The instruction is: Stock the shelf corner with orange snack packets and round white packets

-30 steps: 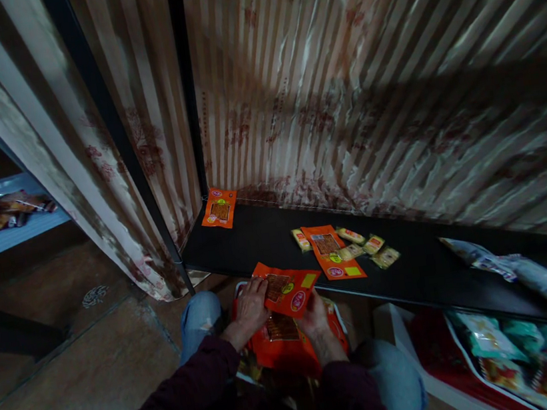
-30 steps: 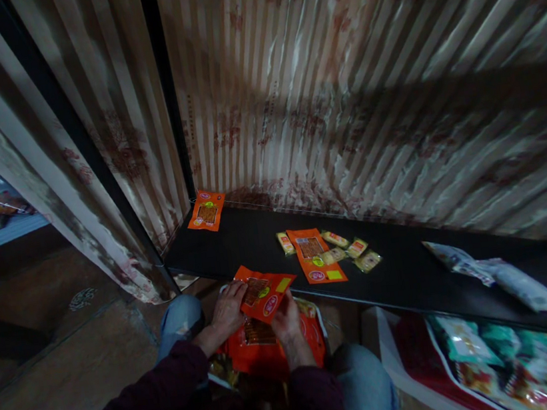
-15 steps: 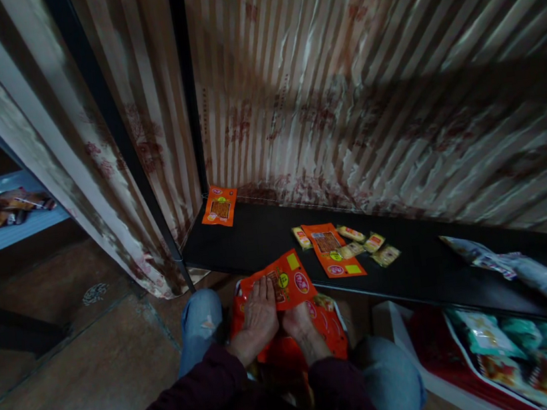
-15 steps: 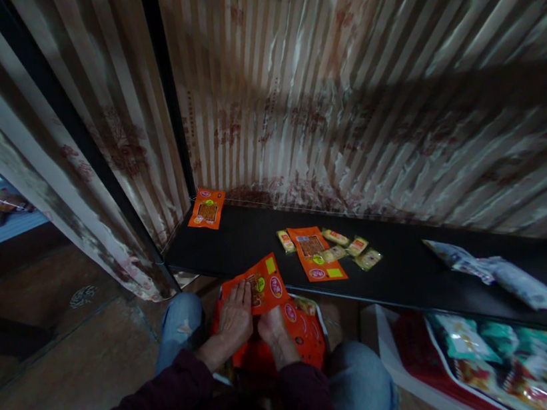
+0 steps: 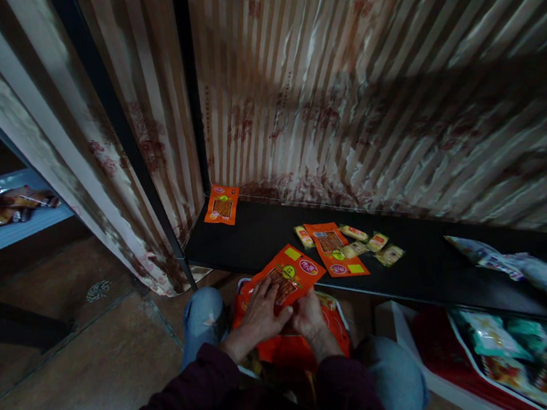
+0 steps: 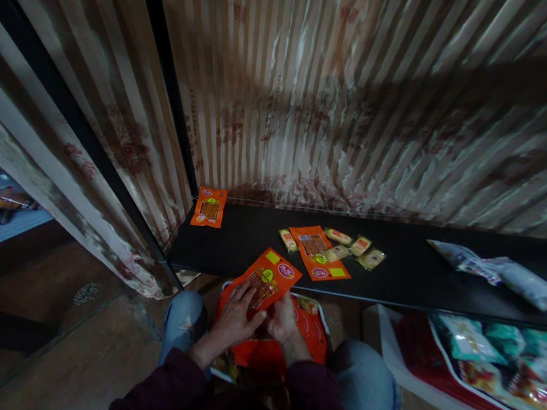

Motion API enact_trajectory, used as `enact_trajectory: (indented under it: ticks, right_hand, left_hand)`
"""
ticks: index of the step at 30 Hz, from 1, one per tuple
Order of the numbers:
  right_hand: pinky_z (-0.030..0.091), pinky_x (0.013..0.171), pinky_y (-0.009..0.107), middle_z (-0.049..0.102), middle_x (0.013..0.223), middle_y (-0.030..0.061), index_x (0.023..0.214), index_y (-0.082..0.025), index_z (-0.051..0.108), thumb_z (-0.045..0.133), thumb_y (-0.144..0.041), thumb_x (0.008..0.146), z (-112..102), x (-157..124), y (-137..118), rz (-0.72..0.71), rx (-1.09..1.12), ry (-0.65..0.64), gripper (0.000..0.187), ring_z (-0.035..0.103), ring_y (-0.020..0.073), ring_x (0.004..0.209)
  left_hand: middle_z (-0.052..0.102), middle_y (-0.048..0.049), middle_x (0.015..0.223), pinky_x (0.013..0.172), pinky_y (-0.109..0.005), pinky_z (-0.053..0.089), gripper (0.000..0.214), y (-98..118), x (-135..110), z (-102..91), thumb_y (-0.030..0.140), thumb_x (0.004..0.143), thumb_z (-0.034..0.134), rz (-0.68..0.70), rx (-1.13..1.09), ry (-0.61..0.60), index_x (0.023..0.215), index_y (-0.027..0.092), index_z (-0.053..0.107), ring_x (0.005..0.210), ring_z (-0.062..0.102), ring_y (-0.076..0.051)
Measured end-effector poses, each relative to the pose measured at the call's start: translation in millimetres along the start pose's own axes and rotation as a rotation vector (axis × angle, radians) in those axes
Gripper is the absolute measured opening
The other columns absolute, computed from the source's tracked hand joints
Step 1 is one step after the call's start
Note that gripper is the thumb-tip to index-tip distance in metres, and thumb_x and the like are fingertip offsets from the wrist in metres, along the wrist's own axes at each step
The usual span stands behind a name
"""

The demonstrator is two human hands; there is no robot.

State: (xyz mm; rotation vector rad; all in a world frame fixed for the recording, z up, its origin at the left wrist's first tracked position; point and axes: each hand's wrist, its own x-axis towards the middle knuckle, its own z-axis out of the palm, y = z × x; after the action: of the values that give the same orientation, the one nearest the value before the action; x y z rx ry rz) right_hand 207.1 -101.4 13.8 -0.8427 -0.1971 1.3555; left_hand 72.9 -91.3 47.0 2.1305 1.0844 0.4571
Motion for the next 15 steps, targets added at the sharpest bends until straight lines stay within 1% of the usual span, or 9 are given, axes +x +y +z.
enact_trajectory:
  ticks: [2, 4, 6, 9, 11, 12, 15]
  right_hand:
    - [0.052, 0.090, 0.039, 0.074, 0.092, 0.0013, 0.102, -0.027, 0.066, 0.062, -0.051, 0.075, -1.5, -4.5, -2.0, 0.047, 0.027, 0.058, 0.037, 0.067, 0.0222, 0.092]
    - [0.051, 0.092, 0.039, 0.074, 0.093, 0.0011, 0.102, -0.027, 0.066, 0.060, -0.057, 0.075, -1.7, -9.6, -3.8, 0.052, 0.068, 0.067, 0.040, 0.067, 0.0220, 0.097]
    - [0.050, 0.094, 0.039, 0.074, 0.094, 0.0019, 0.102, -0.027, 0.066, 0.059, -0.062, 0.075, -0.6, -14.3, -5.4, 0.048, 0.087, 0.039, 0.045, 0.065, 0.0220, 0.102]
    - [0.048, 0.096, 0.039, 0.073, 0.097, 0.0038, 0.102, -0.026, 0.066, 0.061, -0.065, 0.072, 0.9, -18.9, -6.0, 0.090, 0.075, -0.039, 0.050, 0.063, 0.0229, 0.108]
    - [0.049, 0.095, 0.039, 0.073, 0.098, 0.0041, 0.099, -0.024, 0.067, 0.066, -0.060, 0.069, -0.8, -19.4, -4.1, 0.107, 0.039, -0.063, 0.046, 0.063, 0.0236, 0.107]
    - [0.049, 0.094, 0.039, 0.073, 0.097, 0.0038, 0.095, -0.024, 0.068, 0.070, -0.055, 0.067, -2.8, -18.7, -2.4, 0.105, 0.006, -0.054, 0.042, 0.064, 0.0239, 0.104]
    - [0.052, 0.087, 0.038, 0.074, 0.086, 0.0021, 0.082, -0.023, 0.069, 0.078, -0.036, 0.059, -11.5, -14.0, 3.9, 0.059, -0.131, 0.019, 0.028, 0.068, 0.0240, 0.091]
  left_hand:
    - [0.044, -0.0155, 0.144, 0.114, -0.046, 0.029, 0.052, 0.7, 0.6, -1.6, 0.035, 0.085, 0.048, 0.015, -0.048, 0.044, 0.131, 0.011, 0.052, 0.137, 0.035, -0.026]
    - [0.049, -0.0142, 0.140, 0.113, -0.044, 0.033, 0.043, 0.2, 1.7, 0.4, 0.026, 0.084, 0.048, 0.016, -0.080, 0.098, 0.124, 0.013, 0.057, 0.134, 0.040, -0.025]
    - [0.050, -0.0141, 0.138, 0.112, -0.043, 0.035, 0.042, -1.7, 2.9, 5.6, 0.017, 0.081, 0.049, 0.000, -0.094, 0.144, 0.121, 0.012, 0.059, 0.133, 0.041, -0.024]
    - [0.051, -0.0139, 0.138, 0.112, -0.044, 0.036, 0.043, -5.6, 4.0, 14.8, 0.009, 0.078, 0.050, -0.018, -0.108, 0.198, 0.119, 0.012, 0.060, 0.132, 0.042, -0.024]
    - [0.053, -0.0138, 0.136, 0.112, -0.044, 0.037, 0.042, -7.1, 4.0, 18.4, 0.007, 0.077, 0.050, -0.016, -0.125, 0.226, 0.117, 0.012, 0.061, 0.131, 0.044, -0.024]
    - [0.053, -0.0138, 0.135, 0.111, -0.044, 0.037, 0.041, -7.3, 3.8, 19.0, 0.006, 0.077, 0.049, -0.013, -0.132, 0.233, 0.115, 0.012, 0.062, 0.130, 0.045, -0.024]
    - [0.055, -0.0125, 0.134, 0.110, -0.041, 0.039, 0.039, -5.5, 3.4, 17.5, 0.003, 0.077, 0.046, -0.013, -0.127, 0.220, 0.109, 0.014, 0.065, 0.128, 0.048, -0.023]
